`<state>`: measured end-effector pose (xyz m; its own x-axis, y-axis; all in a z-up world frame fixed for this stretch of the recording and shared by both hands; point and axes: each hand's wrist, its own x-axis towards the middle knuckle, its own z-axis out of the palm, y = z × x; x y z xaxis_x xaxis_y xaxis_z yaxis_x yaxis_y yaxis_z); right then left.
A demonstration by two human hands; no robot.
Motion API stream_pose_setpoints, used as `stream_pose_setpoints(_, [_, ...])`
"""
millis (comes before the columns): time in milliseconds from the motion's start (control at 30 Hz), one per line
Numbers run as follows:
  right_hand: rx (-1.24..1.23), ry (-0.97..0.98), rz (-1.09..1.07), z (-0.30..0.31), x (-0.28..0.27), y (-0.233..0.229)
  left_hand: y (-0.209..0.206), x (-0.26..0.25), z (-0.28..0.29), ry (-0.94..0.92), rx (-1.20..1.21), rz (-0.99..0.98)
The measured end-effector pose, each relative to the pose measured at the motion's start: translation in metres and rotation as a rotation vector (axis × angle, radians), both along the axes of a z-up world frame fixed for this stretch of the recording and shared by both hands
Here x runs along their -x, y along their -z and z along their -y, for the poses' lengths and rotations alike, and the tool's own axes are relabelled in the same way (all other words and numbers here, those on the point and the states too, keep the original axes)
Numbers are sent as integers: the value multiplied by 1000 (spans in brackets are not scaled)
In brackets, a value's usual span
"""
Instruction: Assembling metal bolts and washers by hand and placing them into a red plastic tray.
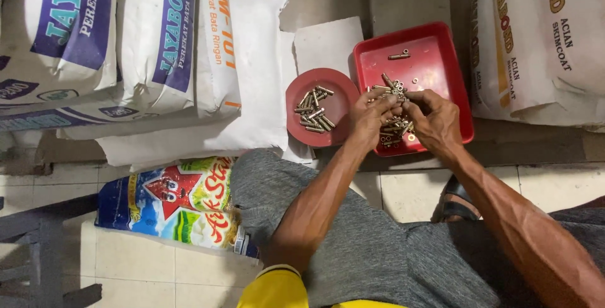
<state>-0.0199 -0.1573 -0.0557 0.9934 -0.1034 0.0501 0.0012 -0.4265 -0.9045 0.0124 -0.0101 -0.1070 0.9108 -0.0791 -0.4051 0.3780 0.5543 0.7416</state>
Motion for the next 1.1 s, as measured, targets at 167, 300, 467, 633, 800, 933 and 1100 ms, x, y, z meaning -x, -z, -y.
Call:
stream_pose_setpoints(167, [135,-65,108,-9,-1,10,27,0,11,-201,103,-160])
stream_pose_setpoints(300, [257,-151,315,-4,-7,32,36,-8,7,-288,58,-152])
stream_pose_setpoints(467, [355,-193,318,-4,-5,19,37,-8,7,-305,24,-141])
stream_pose_setpoints(633, [459,-201,402,5,-15,51,46,-8,3,-345,20,-157])
stream_pose_setpoints(800, [551,-271,281,15,-14,62,48,-9,5,-343,-15,-198])
stream_pose_setpoints(933, [502,-257,232,10,-12,51,47,-8,4,-313,-50,-208])
stream_pose_setpoints(1100, [542,-230,275,15,-18,78,75,-14,7,-320,-70,-182])
